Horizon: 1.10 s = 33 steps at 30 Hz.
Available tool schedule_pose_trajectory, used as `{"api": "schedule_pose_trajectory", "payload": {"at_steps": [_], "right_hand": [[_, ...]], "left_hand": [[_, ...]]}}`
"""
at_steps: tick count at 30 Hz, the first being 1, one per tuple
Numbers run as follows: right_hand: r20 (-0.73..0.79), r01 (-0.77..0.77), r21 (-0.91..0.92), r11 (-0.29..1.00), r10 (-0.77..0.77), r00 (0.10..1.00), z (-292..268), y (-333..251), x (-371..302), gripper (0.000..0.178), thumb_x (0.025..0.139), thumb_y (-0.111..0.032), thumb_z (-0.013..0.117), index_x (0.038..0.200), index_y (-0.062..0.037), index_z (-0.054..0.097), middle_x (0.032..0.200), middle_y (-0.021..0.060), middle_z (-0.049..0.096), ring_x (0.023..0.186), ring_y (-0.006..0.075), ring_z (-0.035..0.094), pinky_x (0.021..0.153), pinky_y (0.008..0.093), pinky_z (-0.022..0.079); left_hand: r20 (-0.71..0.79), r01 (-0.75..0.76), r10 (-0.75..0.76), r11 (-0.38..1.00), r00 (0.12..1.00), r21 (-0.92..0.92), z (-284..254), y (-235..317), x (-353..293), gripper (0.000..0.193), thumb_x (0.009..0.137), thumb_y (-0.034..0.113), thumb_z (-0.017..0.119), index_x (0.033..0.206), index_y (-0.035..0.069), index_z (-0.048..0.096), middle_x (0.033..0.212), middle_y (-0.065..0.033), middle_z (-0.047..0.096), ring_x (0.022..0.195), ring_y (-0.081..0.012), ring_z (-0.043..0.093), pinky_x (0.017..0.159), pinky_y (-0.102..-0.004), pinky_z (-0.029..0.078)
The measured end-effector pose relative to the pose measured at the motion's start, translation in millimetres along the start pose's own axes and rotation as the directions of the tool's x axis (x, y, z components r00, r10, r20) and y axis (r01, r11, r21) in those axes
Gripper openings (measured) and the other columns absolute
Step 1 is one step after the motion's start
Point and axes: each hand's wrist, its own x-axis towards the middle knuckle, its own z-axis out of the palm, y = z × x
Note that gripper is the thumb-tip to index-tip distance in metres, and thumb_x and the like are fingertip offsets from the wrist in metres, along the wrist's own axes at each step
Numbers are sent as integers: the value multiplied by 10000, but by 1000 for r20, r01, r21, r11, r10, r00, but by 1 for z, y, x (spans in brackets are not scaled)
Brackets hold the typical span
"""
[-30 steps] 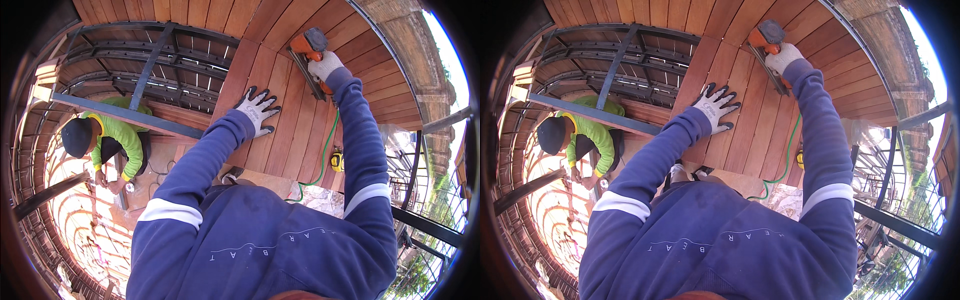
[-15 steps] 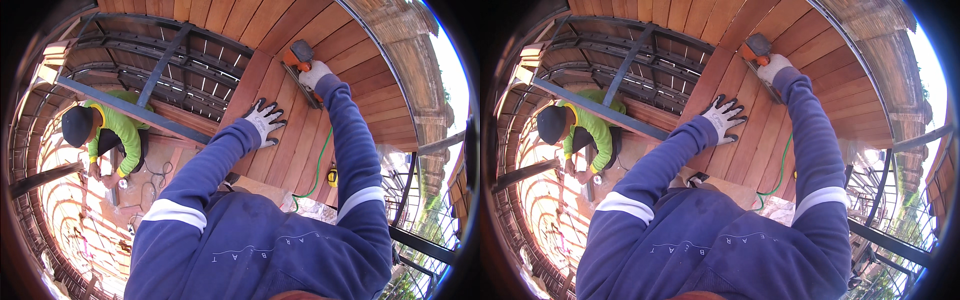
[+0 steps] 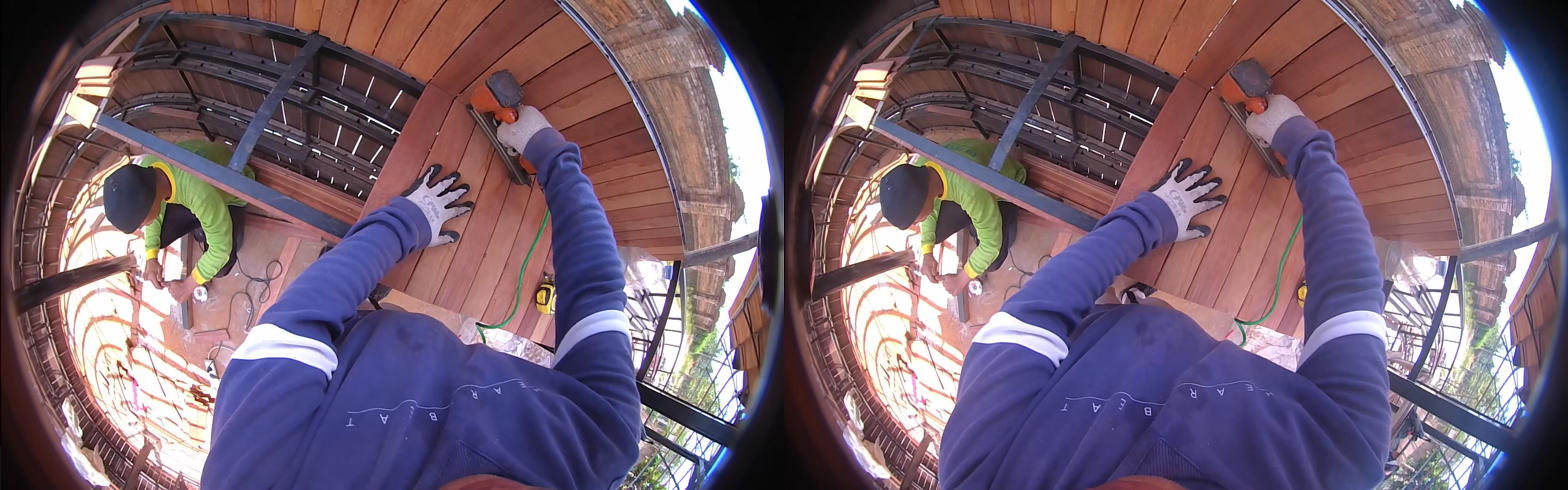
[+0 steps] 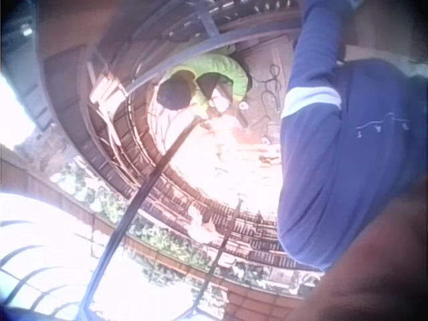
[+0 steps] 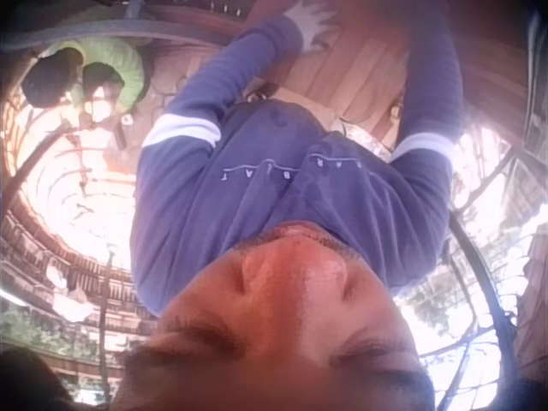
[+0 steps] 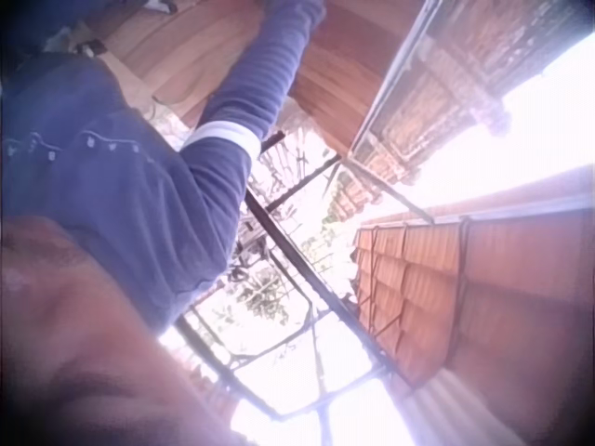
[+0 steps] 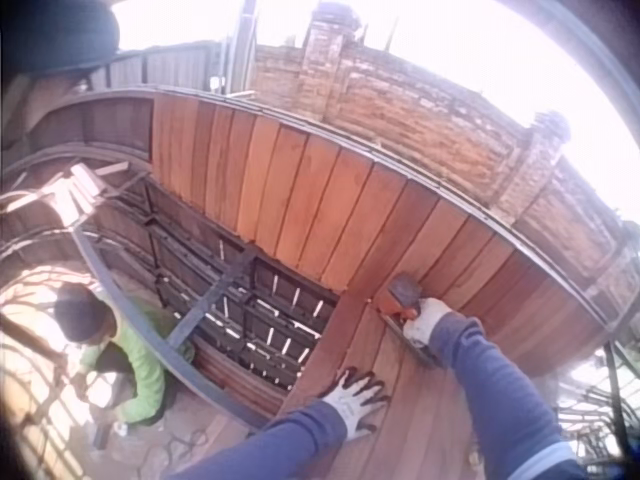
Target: The person aligns wooden planks on a metal frame, secures them with a nail gun, and measures the structure using a tape measure.
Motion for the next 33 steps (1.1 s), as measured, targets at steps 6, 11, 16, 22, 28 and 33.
{"api": "schedule_pose_trajectory", "payload": {"at_steps": [6, 11, 16, 22, 28, 33], "right_hand": [[27, -27, -44, 999, 28, 999, 0, -6, 1, 410, 778, -281, 620, 1104, -45, 701, 990, 253, 709, 988, 424, 678, 855, 425, 540], [-7, -11, -68, 998, 11, 1000, 4, -6, 3, 342, 790, -215, 631, 1038, 15, 684, 820, 193, 696, 765, 311, 687, 702, 385, 544], [76, -51, -72, 996, 57, 995, -7, -23, -9, 420, 797, -290, 601, 1094, -8, 695, 1021, 273, 701, 1021, 443, 663, 880, 444, 529], [-41, 16, -109, 994, -20, 999, 3, -16, -8, 419, 791, -295, 599, 1075, -4, 695, 1032, 281, 693, 1029, 456, 651, 891, 456, 523], [-39, 71, -119, 990, -77, 996, -5, -70, -17, 402, 789, -270, 585, 1061, 9, 688, 1038, 290, 688, 1025, 463, 647, 895, 462, 521], [-33, 121, -201, 972, -131, 991, 0, -80, 0, 399, 804, -264, 575, 1075, 7, 686, 1034, 299, 685, 1029, 464, 646, 906, 459, 516]], "left_hand": [[-7, 2, -2, 1000, 1000, 6, 1, 0, -2, 713, 956, 615, 440, 1551, 227, 387, 1646, -62, 285, 1540, -302, 174, 1237, -579, 21], [-20, -5, 5, 1000, 1000, -2, -2, -1, -2, 711, 954, 615, 448, 1547, 226, 395, 1645, -69, 283, 1539, -302, 178, 1237, -580, 20], [-2, -3, 3, 1000, 1000, 0, 0, -1, -1, 715, 952, 615, 452, 1550, 228, 386, 1645, -69, 282, 1538, -300, 182, 1236, -582, 23], [8, 5, -5, 1000, 1000, 7, 0, 4, -1, 708, 956, 607, 442, 1553, 232, 380, 1646, -63, 281, 1540, -290, 180, 1239, -575, 18], [-39, 9, -11, 999, 999, -33, 4, -2, -3, 705, 949, 591, 457, 1550, 229, 388, 1643, -66, 288, 1539, -294, 180, 1241, -571, 15], [-7, 18, -18, 998, 1000, -58, 3, 2, -2, 713, 944, 593, 460, 1549, 223, 388, 1644, -77, 282, 1541, -292, 176, 1240, -574, 22]]}}
